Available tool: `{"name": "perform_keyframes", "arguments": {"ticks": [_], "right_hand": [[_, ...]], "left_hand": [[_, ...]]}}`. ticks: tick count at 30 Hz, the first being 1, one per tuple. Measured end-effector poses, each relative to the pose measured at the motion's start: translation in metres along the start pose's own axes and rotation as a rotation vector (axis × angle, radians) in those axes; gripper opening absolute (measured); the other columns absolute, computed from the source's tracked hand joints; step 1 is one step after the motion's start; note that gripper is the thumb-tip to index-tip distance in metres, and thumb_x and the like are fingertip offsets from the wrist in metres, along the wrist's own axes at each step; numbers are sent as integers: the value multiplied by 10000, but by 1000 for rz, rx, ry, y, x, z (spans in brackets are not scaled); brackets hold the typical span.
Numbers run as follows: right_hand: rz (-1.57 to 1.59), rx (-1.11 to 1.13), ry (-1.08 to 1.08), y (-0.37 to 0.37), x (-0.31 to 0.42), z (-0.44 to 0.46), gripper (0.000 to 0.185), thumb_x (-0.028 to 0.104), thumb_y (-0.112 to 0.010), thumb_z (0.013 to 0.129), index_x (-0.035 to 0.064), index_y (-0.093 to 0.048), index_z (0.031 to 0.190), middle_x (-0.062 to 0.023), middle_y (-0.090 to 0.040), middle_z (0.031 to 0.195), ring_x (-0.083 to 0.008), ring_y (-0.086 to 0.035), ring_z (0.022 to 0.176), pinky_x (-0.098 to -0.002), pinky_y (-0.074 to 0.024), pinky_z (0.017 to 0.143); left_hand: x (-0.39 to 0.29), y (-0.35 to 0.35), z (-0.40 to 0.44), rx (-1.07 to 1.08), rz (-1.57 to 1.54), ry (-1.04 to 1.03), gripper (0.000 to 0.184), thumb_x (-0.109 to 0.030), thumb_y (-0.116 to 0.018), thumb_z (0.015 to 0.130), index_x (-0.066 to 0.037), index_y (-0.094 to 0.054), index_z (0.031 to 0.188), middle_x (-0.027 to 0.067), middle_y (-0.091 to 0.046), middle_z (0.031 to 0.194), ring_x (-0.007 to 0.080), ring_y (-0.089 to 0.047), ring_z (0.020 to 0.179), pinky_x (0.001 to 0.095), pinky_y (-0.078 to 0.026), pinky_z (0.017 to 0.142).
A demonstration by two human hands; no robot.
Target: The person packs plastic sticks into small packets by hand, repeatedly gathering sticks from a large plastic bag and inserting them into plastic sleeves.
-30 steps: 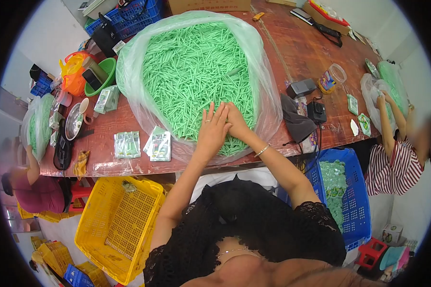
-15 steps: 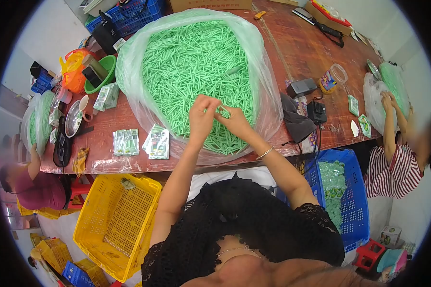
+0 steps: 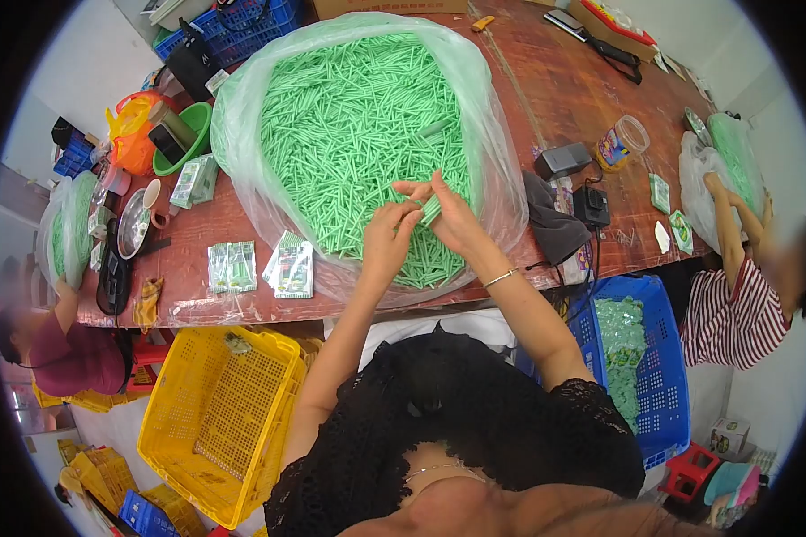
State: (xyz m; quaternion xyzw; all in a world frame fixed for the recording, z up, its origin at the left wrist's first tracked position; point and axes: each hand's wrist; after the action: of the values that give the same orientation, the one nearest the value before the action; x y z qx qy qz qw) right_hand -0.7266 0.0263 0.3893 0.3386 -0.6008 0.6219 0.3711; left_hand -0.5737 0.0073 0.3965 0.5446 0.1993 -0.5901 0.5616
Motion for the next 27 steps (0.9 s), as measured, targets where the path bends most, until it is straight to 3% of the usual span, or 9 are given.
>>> {"name": "perform_keyframes", "arguments": {"ticks": [3, 8, 11, 14, 17, 20, 23, 26, 27], "right_hand": [[-93, 33, 12, -7, 3, -3, 613, 580, -372, 1020, 58, -695, 1004, -139, -624, 1266, -240, -487, 1248, -436, -268, 1115], [-34, -6, -3, -6, 1, -4, 622, 554, -382, 1027, 17, -690, 1084, -119, -656, 1209, -216, -556, 1163, -389, -371, 1036], [0, -130, -10, 0, 0, -2, 600, 528, -392, 1034, 4, -680, 1088, -124, -679, 1147, -203, -607, 1070, -350, -439, 956], [-70, -181, 37, 10, -1, 0, 578, 507, -405, 1036, -5, -670, 1079, -148, -696, 1086, -190, -623, 954, -333, -473, 916], [-106, -160, 72, 19, -4, 1, 543, 505, -413, 1030, 12, -627, 954, -141, -687, 986, -188, -623, 915, -355, -483, 938], [42, -123, 159, 17, -17, 5, 478, 451, -459, 1034, 29, -603, 864, -89, -648, 844, -148, -564, 778, -329, -498, 809], [-128, -207, 175, -7, -18, 2, 410, 393, -533, 1022, 43, -562, 810, -29, -570, 727, -103, -524, 661, -279, -489, 645], [-281, -270, 11, -38, 1, -17, 357, 344, -625, 984, 43, -548, 807, 9, -526, 672, -53, -481, 587, -214, -414, 506], [-254, -258, 3, -39, 1, -18, 354, 339, -632, 981, 43, -547, 805, 10, -528, 676, -49, -472, 580, -214, -400, 496]], "left_hand": [[5, -5, 2, 19, -126, 122, 147, -134, -649, 938, 5, -675, 973, 67, -663, 861, 144, -568, 737, 275, -458, 695], [12, -3, 1, -71, -151, 95, 117, -114, -656, 927, 2, -646, 920, 44, -618, 742, 121, -517, 652, 273, -439, 632], [20, 6, 1, -104, 32, 100, 97, -90, -635, 931, 5, -646, 940, 53, -613, 792, 117, -540, 715, 275, -442, 649], [23, 19, 0, -201, 516, -235, 97, -78, -615, 937, 10, -645, 967, 92, -629, 943, 154, -581, 847, 315, -464, 719], [14, 20, -9, -203, 414, -202, 135, -95, -586, 966, 2, -656, 1029, 119, -619, 1092, 214, -582, 999, 378, -470, 830], [14, 11, -22, -81, -124, 76, 318, -186, -546, 1010, 3, -579, 1264, 146, -588, 1261, 267, -564, 1147, 412, -450, 977], [2, -14, -33, -51, -1222, 513, 523, -262, -485, 1044, 43, -366, 1452, 175, -500, 1404, 267, -515, 1272, 397, -406, 1083], [-8, -16, -31, 94, -1305, 375, 660, -312, -454, 1053, 84, -180, 1504, 204, -392, 1497, 271, -479, 1329, 403, -368, 1133], [-11, -14, -32, 67, -1222, 412, 617, -288, -465, 1050, 69, -231, 1495, 198, -422, 1475, 265, -503, 1301, 391, -388, 1107]]}}
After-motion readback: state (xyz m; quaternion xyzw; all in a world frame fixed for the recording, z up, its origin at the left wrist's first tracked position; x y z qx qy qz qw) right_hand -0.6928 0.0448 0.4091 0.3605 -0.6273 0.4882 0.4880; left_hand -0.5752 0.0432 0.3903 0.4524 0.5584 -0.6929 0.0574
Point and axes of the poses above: each hand's wrist, its own z-axis towards the middle knuckle, its own y-axis out of the back of the hand, x = y × z
